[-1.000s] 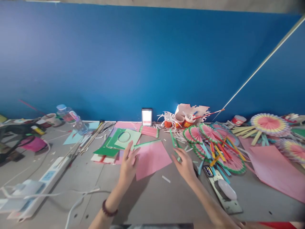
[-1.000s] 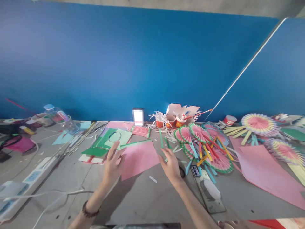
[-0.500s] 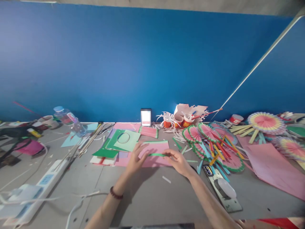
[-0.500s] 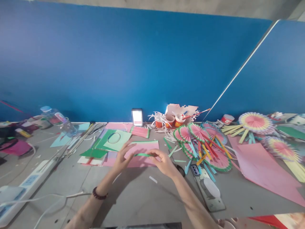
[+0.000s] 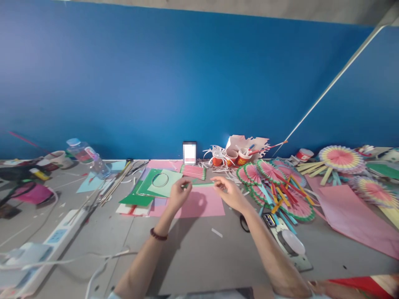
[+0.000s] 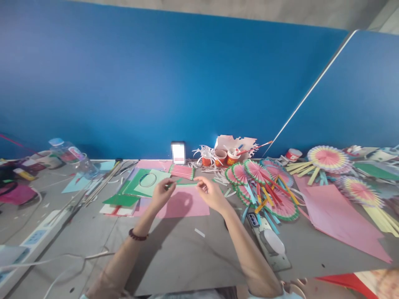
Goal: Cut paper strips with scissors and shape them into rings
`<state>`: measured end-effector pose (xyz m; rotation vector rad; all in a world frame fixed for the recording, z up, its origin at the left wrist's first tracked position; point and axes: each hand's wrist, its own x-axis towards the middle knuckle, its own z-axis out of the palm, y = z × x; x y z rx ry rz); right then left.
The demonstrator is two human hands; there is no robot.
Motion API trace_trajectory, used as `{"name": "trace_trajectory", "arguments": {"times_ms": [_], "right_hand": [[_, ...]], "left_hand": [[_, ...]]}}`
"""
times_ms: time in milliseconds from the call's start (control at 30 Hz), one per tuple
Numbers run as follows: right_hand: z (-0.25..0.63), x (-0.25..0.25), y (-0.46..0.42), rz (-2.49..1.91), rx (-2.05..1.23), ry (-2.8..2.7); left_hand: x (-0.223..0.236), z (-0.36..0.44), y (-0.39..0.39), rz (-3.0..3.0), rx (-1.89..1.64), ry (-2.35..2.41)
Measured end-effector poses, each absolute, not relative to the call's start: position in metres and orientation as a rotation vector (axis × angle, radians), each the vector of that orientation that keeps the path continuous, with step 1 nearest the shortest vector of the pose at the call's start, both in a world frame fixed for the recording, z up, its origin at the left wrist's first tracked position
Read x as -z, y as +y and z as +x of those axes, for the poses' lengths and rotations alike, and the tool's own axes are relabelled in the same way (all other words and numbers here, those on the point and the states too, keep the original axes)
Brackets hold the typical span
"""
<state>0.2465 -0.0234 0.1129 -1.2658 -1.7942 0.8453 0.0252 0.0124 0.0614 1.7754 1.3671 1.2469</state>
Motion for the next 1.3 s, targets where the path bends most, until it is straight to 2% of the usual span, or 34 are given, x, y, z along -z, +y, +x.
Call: {"name": "trace_trajectory", "arguments": {"times_ms": [133,400,667,933,1167,1300], "right_hand": [[0.23,-0.123,-0.006,-1.176,-0.942,-1.759],[0.191,-0.126,0.01,-1.077,-1.04,-1.856],[0.203,-0.115,0.013,-1.16,-1.001,-1.949],[0.195,-0.132,-0.003,-1.119,-0.994,-1.974],[0.194,-0.108,0.008,-1.201,-1.008,-2.011],[0.199,-0.091,0.022,-1.323,-0.977,-1.892]], "left_hand": [[-0.035,-0.003,0.021,1.923,-1.477,1.794],[-0.013,-0.021,0.027,2.141,-1.095,2.243],[-0.011,-0.032,0.031,2.056,-1.071,2.305],[-0.01,-0.036,0.034,2.01,-1.128,2.195],[-0.019,-0.005,0.026,1.73,-1.596,1.607],[-0.023,0.021,0.014,1.438,-1.596,1.31]]}}
